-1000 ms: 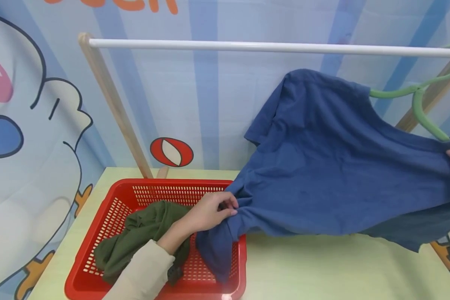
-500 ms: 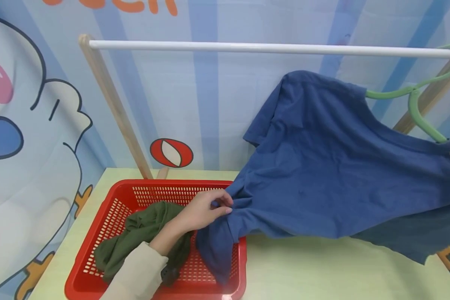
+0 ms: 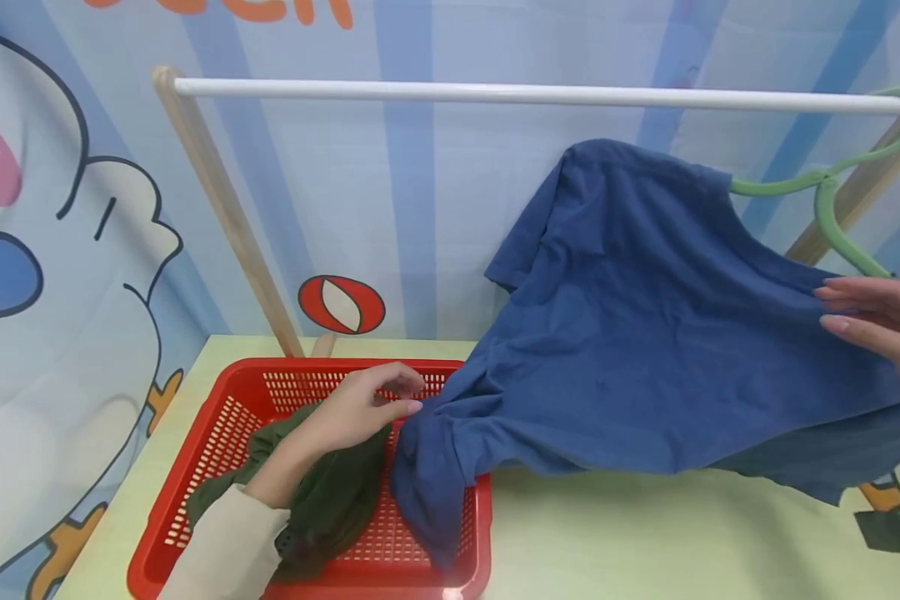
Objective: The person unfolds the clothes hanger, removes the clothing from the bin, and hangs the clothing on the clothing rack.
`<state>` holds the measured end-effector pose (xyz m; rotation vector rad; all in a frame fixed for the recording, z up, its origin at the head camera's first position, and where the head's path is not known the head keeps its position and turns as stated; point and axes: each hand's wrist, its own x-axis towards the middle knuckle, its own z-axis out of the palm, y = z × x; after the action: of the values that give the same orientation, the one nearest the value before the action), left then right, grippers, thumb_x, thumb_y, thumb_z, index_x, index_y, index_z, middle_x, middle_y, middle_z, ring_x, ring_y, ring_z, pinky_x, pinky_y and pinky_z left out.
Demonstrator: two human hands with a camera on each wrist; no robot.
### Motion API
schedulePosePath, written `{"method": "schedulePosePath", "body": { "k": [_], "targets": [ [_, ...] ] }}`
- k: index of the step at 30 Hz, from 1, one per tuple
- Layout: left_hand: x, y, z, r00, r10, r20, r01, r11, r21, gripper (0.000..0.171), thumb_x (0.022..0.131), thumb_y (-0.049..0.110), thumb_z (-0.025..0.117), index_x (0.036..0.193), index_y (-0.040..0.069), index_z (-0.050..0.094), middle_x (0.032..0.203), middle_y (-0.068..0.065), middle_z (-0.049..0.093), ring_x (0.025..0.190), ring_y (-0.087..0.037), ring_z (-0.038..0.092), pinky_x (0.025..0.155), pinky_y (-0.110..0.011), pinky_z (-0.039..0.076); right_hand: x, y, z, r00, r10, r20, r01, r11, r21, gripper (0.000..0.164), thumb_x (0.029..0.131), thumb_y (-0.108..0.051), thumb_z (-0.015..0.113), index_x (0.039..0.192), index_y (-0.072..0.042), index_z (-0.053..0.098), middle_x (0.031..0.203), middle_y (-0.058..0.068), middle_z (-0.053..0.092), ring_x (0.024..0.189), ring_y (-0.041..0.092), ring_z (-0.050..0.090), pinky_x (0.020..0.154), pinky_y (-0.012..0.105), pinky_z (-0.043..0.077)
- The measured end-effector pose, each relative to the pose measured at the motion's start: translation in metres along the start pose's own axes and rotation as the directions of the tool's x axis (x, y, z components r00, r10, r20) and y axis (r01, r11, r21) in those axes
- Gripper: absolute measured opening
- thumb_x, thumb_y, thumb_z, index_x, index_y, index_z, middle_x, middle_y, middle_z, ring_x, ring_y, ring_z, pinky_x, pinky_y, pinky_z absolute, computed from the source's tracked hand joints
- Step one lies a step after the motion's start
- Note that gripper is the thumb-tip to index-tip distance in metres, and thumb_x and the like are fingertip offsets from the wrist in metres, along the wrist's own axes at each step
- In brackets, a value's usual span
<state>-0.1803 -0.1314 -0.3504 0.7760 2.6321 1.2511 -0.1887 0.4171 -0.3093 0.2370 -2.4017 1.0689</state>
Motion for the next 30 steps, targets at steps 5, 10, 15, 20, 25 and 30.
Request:
{"method": "schedulePosePath", "body": {
  "k": [5,10,15,20,25,30],
  "targets": [
    [-0.008,-0.003,-0.016,0.999,-0.040,-0.011,0.040,0.999,0.022,0.029,0.086,0.014,0.064,0.113,0.004,0.058,0.108,-0.009,0.060,0.098,-0.023,0.056,0.082,-0.038,0.049,-0.015,-0.070,0.044,0.980,0.088,0.178,-0.091,0.996,0.011,0.040,0.087,-0.012,0.062,0.126,-0.008,0.054,0.112,-0.011,0.056,0.096,-0.001,0.054,0.074,0.010,0.043],
    [-0.014,-0.007,-0.028,0.998,-0.058,-0.015,0.059,0.998,0.037,0.033,0.085,0.012,0.065,0.115,0.003,0.057,0.109,-0.011,0.059,0.098,-0.025,0.055,0.081,-0.039,0.049,-0.023,-0.108,0.086,0.928,0.046,0.369,-0.116,0.979,0.169,0.039,0.086,-0.011,0.064,0.122,0.000,0.055,0.110,-0.010,0.060,0.095,0.006,0.060,0.074,0.016,0.048],
    [-0.020,-0.011,-0.036,0.996,-0.087,-0.018,0.088,0.995,0.043,0.035,0.085,0.012,0.065,0.118,0.004,0.055,0.111,-0.011,0.058,0.102,-0.028,0.054,0.083,-0.041,0.048,-0.035,-0.124,0.136,0.882,-0.049,0.469,-0.112,0.944,0.309,0.038,0.084,-0.010,0.066,0.118,0.003,0.056,0.110,0.010,0.061,0.094,0.019,0.061,0.074,0.026,0.051],
    [-0.024,-0.013,-0.043,0.994,-0.101,-0.028,0.102,0.993,0.053,0.036,0.085,0.014,0.065,0.118,0.003,0.055,0.111,-0.011,0.058,0.103,-0.029,0.054,0.083,-0.042,0.048,-0.048,-0.136,0.179,0.801,-0.212,0.560,-0.048,0.910,0.412,0.037,0.081,-0.008,0.069,0.116,0.001,0.059,0.113,0.015,0.058,0.100,0.026,0.056,0.081,0.034,0.048],
    [-0.029,-0.012,-0.049,0.991,-0.121,-0.049,0.124,0.991,0.060,0.038,0.085,0.016,0.065,0.119,0.003,0.054,0.112,-0.013,0.057,0.103,-0.029,0.054,0.081,-0.042,0.049,-0.061,-0.150,0.207,0.697,-0.346,0.629,0.016,0.883,0.468,0.040,0.081,-0.015,0.069,0.118,-0.005,0.059,0.126,0.005,0.053,0.119,0.020,0.044,0.095,0.034,0.038],
    [-0.036,-0.011,-0.059,0.985,-0.161,-0.068,0.165,0.984,0.068,0.040,0.086,0.017,0.064,0.121,0.003,0.053,0.117,-0.015,0.056,0.107,-0.031,0.052,0.082,-0.043,0.048,-0.072,-0.157,0.231,0.635,-0.352,0.688,0.048,0.906,0.420,0.046,0.080,-0.023,0.070,0.123,-0.013,0.057,0.135,0.000,0.045,0.125,0.021,0.035,0.098,0.044,0.032]
  ]
}}
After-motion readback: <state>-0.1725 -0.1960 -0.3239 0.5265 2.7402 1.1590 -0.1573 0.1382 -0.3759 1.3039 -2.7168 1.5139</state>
